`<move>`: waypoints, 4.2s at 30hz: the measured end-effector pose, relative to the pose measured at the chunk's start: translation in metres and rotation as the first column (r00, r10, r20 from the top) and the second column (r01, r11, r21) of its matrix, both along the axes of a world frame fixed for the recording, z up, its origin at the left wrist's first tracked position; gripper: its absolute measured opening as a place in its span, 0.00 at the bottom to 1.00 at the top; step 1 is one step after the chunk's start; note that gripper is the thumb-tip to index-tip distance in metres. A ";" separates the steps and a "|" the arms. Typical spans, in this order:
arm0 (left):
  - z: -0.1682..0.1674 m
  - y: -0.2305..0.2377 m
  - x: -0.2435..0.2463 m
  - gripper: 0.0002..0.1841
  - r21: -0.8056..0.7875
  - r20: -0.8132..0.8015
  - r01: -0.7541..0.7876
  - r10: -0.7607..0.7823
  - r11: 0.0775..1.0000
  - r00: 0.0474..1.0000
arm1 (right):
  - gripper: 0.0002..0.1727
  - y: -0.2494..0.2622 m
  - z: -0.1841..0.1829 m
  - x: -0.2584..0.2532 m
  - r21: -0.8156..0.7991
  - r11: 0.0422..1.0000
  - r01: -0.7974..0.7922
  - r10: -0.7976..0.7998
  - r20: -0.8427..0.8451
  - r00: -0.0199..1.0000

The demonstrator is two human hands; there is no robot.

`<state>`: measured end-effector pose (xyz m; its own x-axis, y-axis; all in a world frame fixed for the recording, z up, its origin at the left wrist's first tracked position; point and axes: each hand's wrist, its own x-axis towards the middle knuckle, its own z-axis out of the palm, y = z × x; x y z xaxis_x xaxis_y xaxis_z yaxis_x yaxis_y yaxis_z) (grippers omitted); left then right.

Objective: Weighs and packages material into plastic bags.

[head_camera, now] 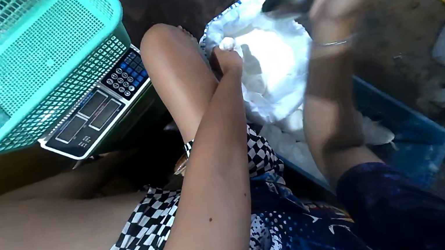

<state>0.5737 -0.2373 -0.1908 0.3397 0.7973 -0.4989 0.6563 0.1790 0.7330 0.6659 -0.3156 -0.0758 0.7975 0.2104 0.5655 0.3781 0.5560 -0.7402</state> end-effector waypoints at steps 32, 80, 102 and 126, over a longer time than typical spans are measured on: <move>-0.004 -0.001 0.004 0.23 -0.010 -0.061 0.037 -0.037 0.999 0.997 | 0.27 0.022 -0.090 0.004 -0.148 0.987 -0.058 0.046 -0.087 0.995; 0.013 0.007 0.006 0.13 0.202 -0.003 0.319 -0.325 0.926 0.946 | 0.21 -0.028 -0.142 0.047 -0.925 0.276 0.261 0.028 0.279 0.960; -0.005 0.018 0.004 0.18 0.119 0.483 0.431 -0.432 0.894 0.762 | 0.14 0.003 -0.104 0.026 -0.931 0.333 -0.150 0.481 0.031 0.876; -0.010 0.007 0.000 0.21 -0.549 0.290 0.195 -0.034 0.813 0.956 | 0.10 -0.057 -0.041 0.036 -0.621 0.721 -0.308 0.120 -0.325 0.938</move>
